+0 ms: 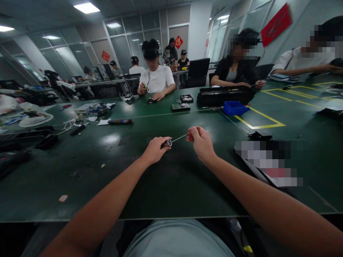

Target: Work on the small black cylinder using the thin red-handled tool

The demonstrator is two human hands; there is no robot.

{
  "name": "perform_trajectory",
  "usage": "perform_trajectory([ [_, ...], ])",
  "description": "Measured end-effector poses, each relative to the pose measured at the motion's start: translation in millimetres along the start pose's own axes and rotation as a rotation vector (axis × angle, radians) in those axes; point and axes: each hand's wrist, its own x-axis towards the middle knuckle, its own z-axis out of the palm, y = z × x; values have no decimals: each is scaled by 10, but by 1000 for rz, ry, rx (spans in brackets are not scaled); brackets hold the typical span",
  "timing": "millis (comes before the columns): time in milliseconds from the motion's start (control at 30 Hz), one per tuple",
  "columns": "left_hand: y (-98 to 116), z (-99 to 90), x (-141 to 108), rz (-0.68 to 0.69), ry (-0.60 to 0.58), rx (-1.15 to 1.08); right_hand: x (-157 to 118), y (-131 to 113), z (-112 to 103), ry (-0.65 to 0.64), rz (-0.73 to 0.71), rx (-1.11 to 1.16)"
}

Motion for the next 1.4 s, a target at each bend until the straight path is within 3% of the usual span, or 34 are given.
perform_trajectory([
  [167, 31, 1, 3, 9, -31, 19, -89, -114, 6, -48, -155, -212],
  [567, 49, 18, 7, 33, -94, 92, -91, -81, -8, -119, -285, -414],
  [767, 20, 35, 4, 42, -108, 115, -69, -95, -24, -89, -322, -538],
  [900, 27, 12, 4, -23, -62, -28, -59, -131, -47, -77, -283, -550],
  [1100, 51, -53, 65, -195, 157, -423, -49, -152, -77, -55, -290, -514],
  [1200, 30, -94, 105, -290, 138, -585, -46, -145, -87, -56, -292, -499],
  [1267, 27, -129, 124, -320, 86, -556, -48, -145, -91, -60, -291, -491],
  [1400, 80, -181, 159, -247, -5, -262, -58, -157, -94, -63, -302, -490],
])
